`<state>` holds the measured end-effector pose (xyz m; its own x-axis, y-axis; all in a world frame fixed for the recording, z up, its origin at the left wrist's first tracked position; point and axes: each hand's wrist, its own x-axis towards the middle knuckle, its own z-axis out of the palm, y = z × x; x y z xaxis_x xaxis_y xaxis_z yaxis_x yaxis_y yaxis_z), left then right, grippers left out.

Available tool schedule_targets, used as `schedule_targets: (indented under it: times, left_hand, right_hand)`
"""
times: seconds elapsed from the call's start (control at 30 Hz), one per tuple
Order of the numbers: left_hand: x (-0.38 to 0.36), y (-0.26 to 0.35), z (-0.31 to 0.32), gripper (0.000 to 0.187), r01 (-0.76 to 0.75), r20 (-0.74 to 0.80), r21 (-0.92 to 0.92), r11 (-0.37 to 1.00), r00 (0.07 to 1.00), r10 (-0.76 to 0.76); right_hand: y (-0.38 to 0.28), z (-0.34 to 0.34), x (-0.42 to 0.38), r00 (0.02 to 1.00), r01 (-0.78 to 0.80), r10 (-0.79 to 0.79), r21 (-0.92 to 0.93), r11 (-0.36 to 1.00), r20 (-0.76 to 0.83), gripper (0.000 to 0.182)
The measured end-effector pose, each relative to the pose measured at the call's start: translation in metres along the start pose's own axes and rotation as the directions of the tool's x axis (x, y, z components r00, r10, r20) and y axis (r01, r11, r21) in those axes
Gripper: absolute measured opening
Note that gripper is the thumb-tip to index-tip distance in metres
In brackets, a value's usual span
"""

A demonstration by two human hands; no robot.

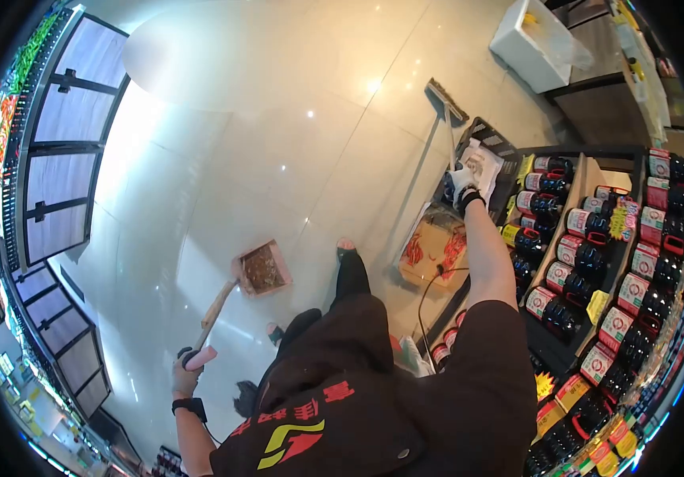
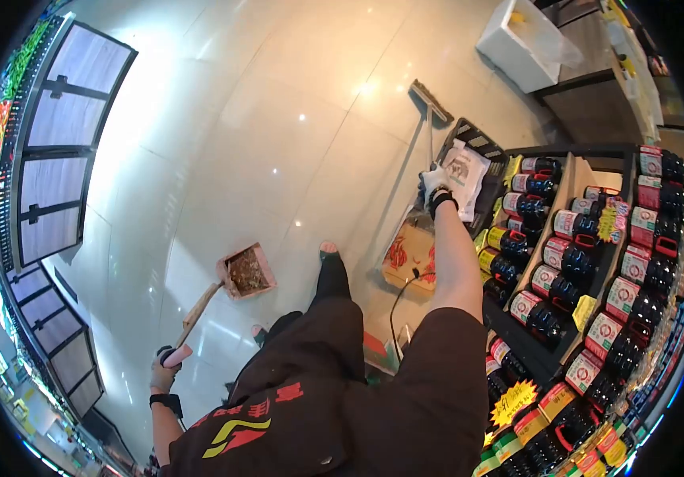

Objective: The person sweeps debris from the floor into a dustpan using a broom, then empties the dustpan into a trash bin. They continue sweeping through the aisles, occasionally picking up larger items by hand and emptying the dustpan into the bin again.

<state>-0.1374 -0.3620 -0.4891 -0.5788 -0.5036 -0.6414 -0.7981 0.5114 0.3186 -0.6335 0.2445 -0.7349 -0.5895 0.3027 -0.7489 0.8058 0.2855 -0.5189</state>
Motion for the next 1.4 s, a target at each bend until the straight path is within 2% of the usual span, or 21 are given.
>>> schedule_targets:
  times: [0.03, 0.07, 0.13, 0.17, 0.2, 0.23, 0.33, 0.47, 0.53, 0.57, 0.67, 0.7, 0.73, 0.8, 0.87, 0.9, 0.97, 1.07, 1.17, 1.23, 1.4]
  left_hand:
    - [0.0, 0.006, -0.002, 0.031, 0.011, 0.005, -0.031, 0.999, 1.0, -0.011]
    - [0.0, 0.011, -0.003, 0.031, 0.019, 0.015, -0.021, 1.0, 1.0, -0.018]
    - [0.002, 0.019, -0.006, 0.037, 0.094, 0.042, -0.065, 0.993, 0.995, -0.091]
    - [0.003, 0.018, -0.008, 0.037, 0.091, 0.046, -0.063, 0.994, 0.995, -0.088]
    - [0.004, 0.016, -0.008, 0.036, 0.131, 0.061, -0.08, 0.988, 0.99, -0.126]
    - [0.004, 0.015, -0.009, 0.037, 0.168, 0.076, -0.098, 0.981, 0.984, -0.161]
    - [0.001, 0.028, -0.018, 0.036, 0.169, 0.093, -0.053, 0.984, 0.982, -0.164]
    - [0.005, -0.013, -0.025, 0.032, 0.076, 0.168, 0.064, 0.995, 0.982, -0.086]
    - [-0.001, -0.015, -0.023, 0.032, -0.263, 0.15, 0.265, 0.928, 0.962, 0.229]
    - [-0.009, -0.004, -0.026, 0.031, -0.362, 0.161, 0.268, 0.893, 0.931, 0.329]
    - [-0.002, -0.039, -0.02, 0.033, -0.532, 0.204, 0.205, 0.821, 0.844, 0.496]
    - [0.004, -0.058, -0.016, 0.034, -0.57, 0.209, 0.162, 0.805, 0.817, 0.537]
    - [-0.006, -0.053, -0.024, 0.037, -0.536, 0.224, 0.111, 0.837, 0.834, 0.504]
    - [-0.007, -0.07, -0.026, 0.039, -0.595, 0.25, 0.135, 0.792, 0.794, 0.554]
    - [-0.014, -0.079, -0.031, 0.035, -0.608, 0.249, 0.102, 0.787, 0.782, 0.572]
    - [-0.017, -0.078, -0.035, 0.031, -0.533, 0.352, 0.131, 0.836, 0.813, 0.464]
    - [-0.009, -0.091, -0.023, 0.033, -0.592, 0.349, 0.15, 0.792, 0.781, 0.518]
    - [-0.006, -0.096, -0.016, 0.03, -0.673, 0.278, 0.081, 0.735, 0.724, 0.632]
    - [-0.008, -0.1, -0.021, 0.033, -0.664, 0.288, 0.026, 0.748, 0.721, 0.63]
    - [-0.006, -0.105, -0.019, 0.035, -0.672, 0.279, 0.047, 0.739, 0.719, 0.637]
    - [-0.021, -0.114, -0.021, 0.034, -0.667, 0.302, 0.02, 0.745, 0.714, 0.632]
  right_hand:
    - [0.026, -0.001, 0.013, 1.0, -0.022, 0.022, -0.006, 1.0, 0.008, 0.038]
    - [0.052, -0.001, 0.022, 0.994, 0.083, -0.097, -0.258, 0.963, -0.044, 0.044]
    - [0.102, 0.004, 0.011, 0.956, 0.106, -0.239, -0.559, 0.822, -0.171, 0.049]
    - [0.13, 0.008, -0.014, 0.903, 0.237, -0.388, -0.538, 0.809, -0.186, 0.048]
    - [0.152, 0.013, -0.043, 0.974, 0.135, -0.182, -0.301, 0.944, -0.135, 0.05]
    - [0.174, 0.018, -0.073, 0.997, -0.038, 0.032, -0.073, 0.997, -0.077, 0.053]
    - [0.187, 0.032, -0.185, 0.988, -0.146, 0.138, -0.139, 0.979, -0.068, 0.056]
    - [0.219, 0.061, -0.292, 0.961, -0.273, 0.277, -0.128, 0.953, 0.016, 0.061]
    - [0.236, 0.078, -0.339, 0.955, -0.284, 0.292, -0.116, 0.952, 0.057, 0.058]
    - [0.244, 0.089, -0.361, 0.959, -0.275, 0.281, -0.105, 0.956, 0.047, 0.058]
    - [0.284, 0.134, -0.43, 0.959, -0.244, 0.236, 0.029, 0.969, 0.157, 0.03]
    - [0.298, 0.154, -0.452, 0.97, -0.205, 0.19, 0.082, 0.975, 0.155, 0.027]
    - [0.312, 0.175, -0.475, 0.977, -0.169, 0.15, 0.123, 0.978, 0.155, 0.025]
    - [0.339, 0.216, -0.506, 0.963, -0.143, 0.105, 0.136, 0.98, 0.249, 0.017]
    - [0.37, 0.254, -0.515, 0.945, -0.162, 0.128, 0.088, 0.983, 0.302, 0.009]
    - [0.363, 0.264, -0.54, 0.929, -0.191, 0.159, 0.066, 0.979, 0.334, 0.008]
    - [0.34, 0.276, -0.598, 0.899, -0.218, 0.195, 0.014, 0.976, 0.391, 0.011]
    - [0.365, 0.306, -0.628, 0.851, -0.203, 0.232, -0.113, 0.973, 0.472, 0.015]
    - [0.379, 0.309, -0.672, 0.817, -0.207, 0.257, -0.154, 0.966, 0.516, 0.017]
    - [0.384, 0.299, -0.694, 0.832, -0.295, 0.203, 0.101, 0.95, 0.517, 0.029]
    - [0.411, 0.254, -0.731, 0.888, -0.249, 0.116, 0.254, 0.935, 0.444, 0.044]
